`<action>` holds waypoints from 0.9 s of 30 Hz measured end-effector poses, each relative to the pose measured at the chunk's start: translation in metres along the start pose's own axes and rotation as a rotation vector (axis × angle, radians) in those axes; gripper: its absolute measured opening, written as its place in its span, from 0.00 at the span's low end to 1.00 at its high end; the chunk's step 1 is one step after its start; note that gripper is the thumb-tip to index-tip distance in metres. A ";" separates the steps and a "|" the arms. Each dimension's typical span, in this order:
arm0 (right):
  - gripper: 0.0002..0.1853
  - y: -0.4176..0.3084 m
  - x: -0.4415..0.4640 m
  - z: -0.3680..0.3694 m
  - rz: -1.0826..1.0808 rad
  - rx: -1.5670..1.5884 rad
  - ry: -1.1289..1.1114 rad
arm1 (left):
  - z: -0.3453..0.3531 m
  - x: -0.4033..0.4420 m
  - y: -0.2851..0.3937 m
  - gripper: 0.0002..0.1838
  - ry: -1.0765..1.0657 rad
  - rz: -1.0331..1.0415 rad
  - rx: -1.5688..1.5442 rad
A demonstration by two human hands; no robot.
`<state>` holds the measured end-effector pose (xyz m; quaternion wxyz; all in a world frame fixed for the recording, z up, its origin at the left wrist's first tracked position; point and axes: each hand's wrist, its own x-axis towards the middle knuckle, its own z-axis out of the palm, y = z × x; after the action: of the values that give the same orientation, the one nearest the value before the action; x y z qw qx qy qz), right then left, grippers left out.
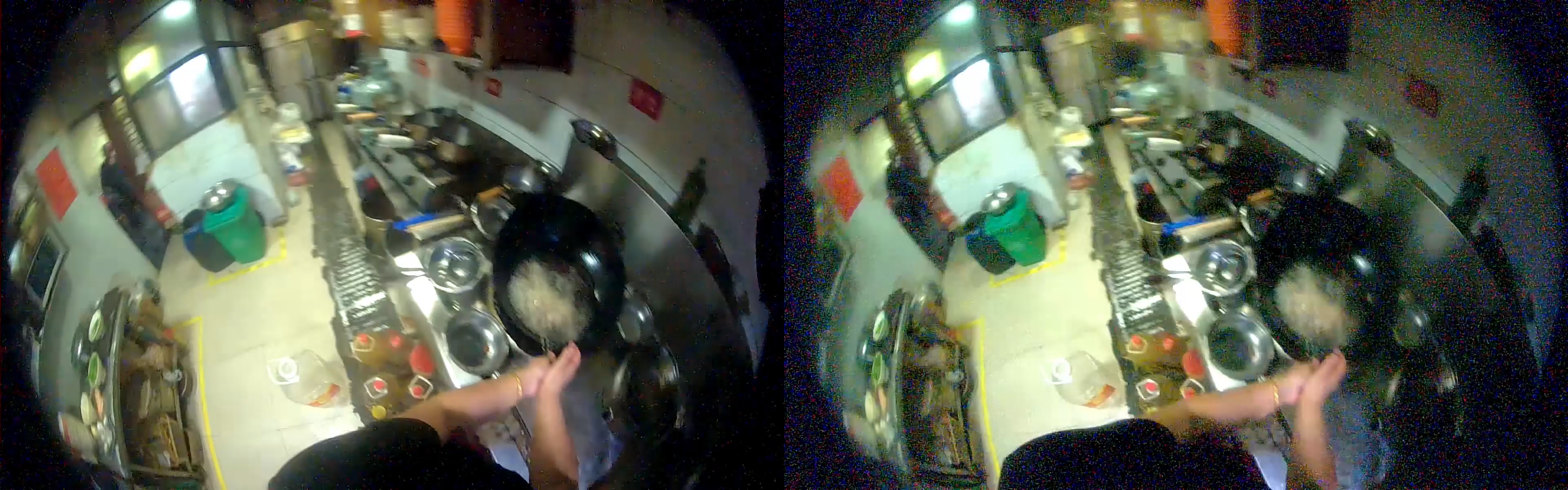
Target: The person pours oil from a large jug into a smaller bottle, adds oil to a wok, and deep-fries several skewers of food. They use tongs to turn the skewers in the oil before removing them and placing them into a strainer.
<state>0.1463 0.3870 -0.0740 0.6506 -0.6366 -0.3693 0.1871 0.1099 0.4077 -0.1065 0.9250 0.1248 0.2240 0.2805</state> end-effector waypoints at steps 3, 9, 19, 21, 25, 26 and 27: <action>0.15 0.063 0.021 -0.018 0.622 0.443 -0.395 | 0.004 -0.002 0.002 0.16 -0.010 -0.005 0.206; 0.12 0.055 0.041 -0.007 1.003 0.120 -0.749 | -0.033 -0.037 0.022 0.21 -0.066 0.114 0.887; 0.13 0.018 0.015 0.052 1.218 0.302 -0.663 | -0.063 -0.062 0.034 0.38 0.175 0.531 1.033; 0.13 0.017 0.018 0.046 1.194 0.261 -0.678 | -0.061 -0.063 0.032 0.39 0.155 0.443 1.037; 0.13 0.023 0.036 0.025 1.087 0.117 -0.648 | -0.077 -0.108 0.066 0.37 -0.052 0.166 1.243; 0.13 0.024 0.040 0.021 1.049 0.061 -0.638 | -0.083 -0.139 0.072 0.36 -0.078 0.205 1.327; 0.13 0.024 0.044 0.014 1.009 0.002 -0.622 | -0.089 -0.170 0.077 0.35 -0.105 0.244 1.414</action>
<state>0.1708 0.4312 -0.0871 0.3430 -0.6483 -0.1940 0.6514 -0.0945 0.3816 -0.0981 0.5945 0.7312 0.2919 0.1634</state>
